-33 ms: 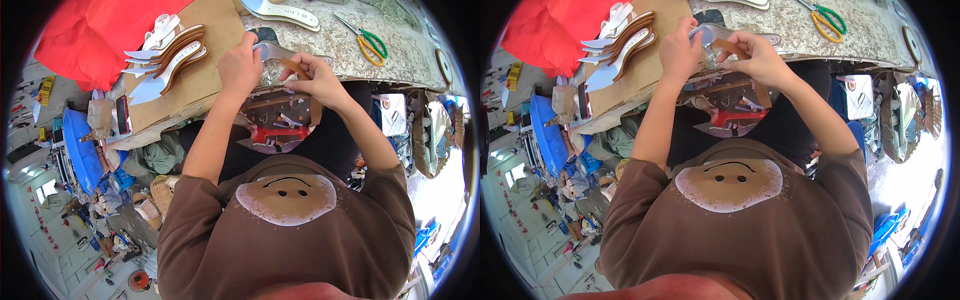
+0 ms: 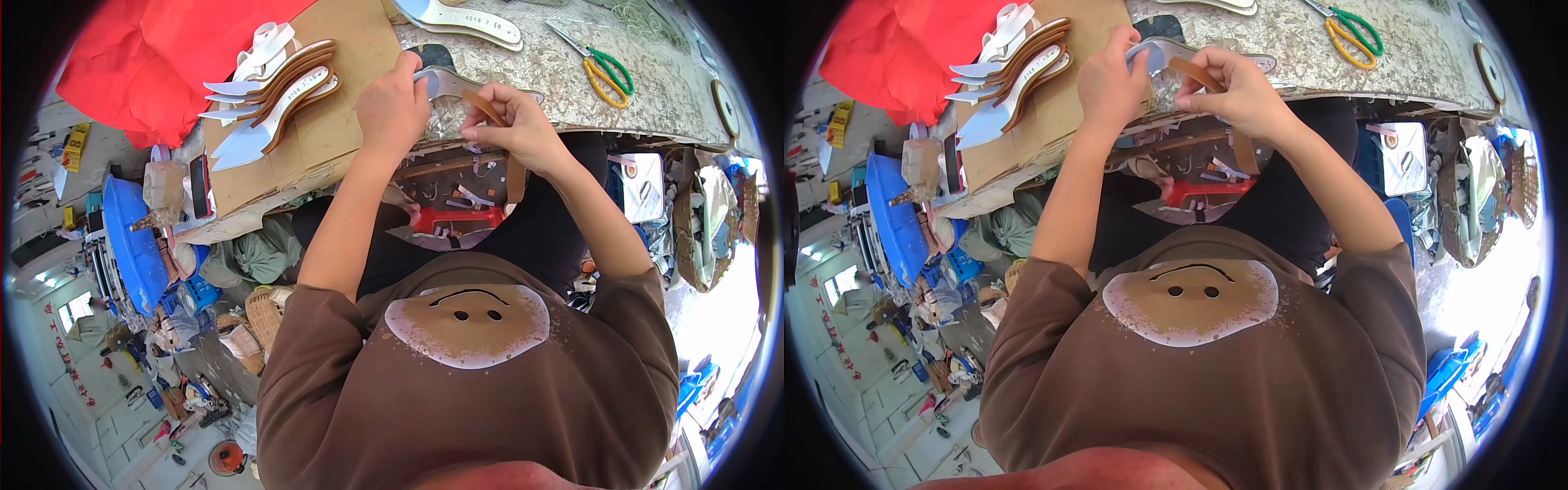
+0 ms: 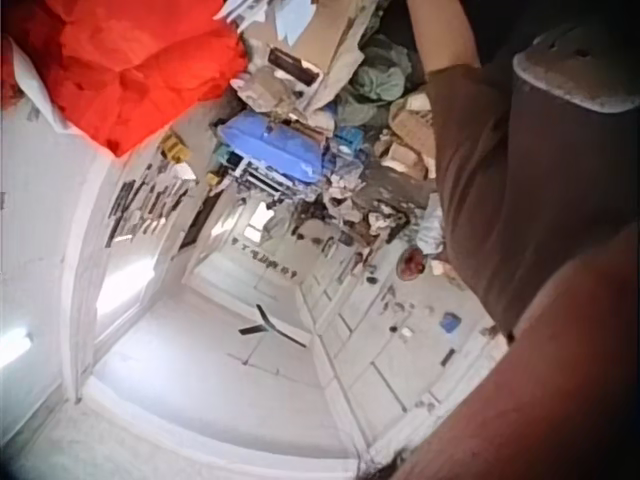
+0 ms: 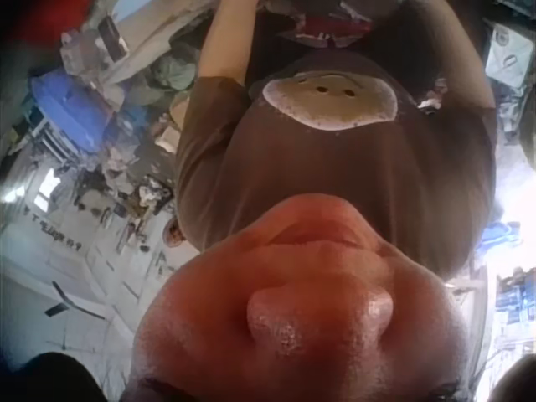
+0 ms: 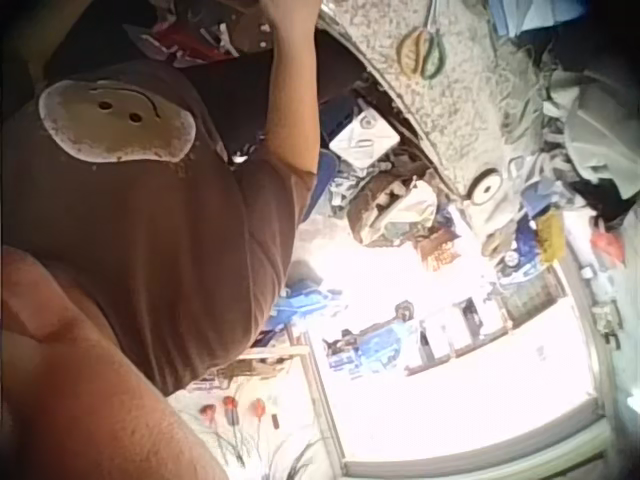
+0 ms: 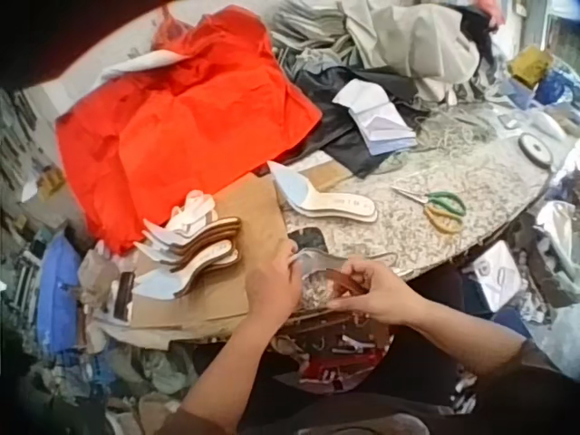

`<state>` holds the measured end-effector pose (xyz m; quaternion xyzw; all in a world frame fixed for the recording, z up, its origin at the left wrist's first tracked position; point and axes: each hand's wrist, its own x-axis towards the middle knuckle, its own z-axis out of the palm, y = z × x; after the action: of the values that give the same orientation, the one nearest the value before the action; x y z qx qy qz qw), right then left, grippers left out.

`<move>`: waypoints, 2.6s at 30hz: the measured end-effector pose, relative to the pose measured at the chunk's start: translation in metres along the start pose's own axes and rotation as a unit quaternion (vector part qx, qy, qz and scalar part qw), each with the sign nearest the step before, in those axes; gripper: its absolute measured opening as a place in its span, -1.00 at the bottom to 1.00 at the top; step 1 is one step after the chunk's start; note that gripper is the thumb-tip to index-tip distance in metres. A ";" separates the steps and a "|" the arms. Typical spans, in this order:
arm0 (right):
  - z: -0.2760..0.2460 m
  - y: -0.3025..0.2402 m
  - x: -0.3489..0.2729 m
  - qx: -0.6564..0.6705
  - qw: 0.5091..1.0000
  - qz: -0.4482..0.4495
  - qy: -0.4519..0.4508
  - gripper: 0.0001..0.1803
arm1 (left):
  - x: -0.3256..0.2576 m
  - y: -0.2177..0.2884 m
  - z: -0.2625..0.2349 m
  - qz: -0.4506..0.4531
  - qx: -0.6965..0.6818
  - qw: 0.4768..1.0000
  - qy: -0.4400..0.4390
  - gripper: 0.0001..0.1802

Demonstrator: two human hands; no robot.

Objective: Applying leather trim or edging to shoe soles or heel components using scissors.

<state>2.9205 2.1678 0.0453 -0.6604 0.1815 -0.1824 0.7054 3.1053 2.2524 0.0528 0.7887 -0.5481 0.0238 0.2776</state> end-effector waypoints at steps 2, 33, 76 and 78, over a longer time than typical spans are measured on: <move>0.002 -0.007 0.002 0.015 0.999 0.037 0.029 -0.84 | 0.000 0.000 0.001 0.010 0.007 1.000 0.000 -0.78; -0.033 -0.023 0.110 -0.407 0.864 -0.275 -0.112 -0.85 | 0.004 -0.002 0.000 0.052 -0.030 0.998 0.015 -0.80; -0.027 -0.005 0.050 -0.658 0.741 -0.125 0.047 -0.90 | 0.080 -0.010 0.017 0.282 0.028 0.920 -0.269 -0.79; -0.036 -0.011 0.039 -0.659 0.744 -0.111 0.025 -0.87 | 0.074 0.003 0.014 0.298 0.108 0.911 -0.265 -0.81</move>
<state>2.9359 2.1165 0.0539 -0.9714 0.1997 -0.1106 0.0647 3.1283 2.1827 0.0677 0.5911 -0.8052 -0.0451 0.0151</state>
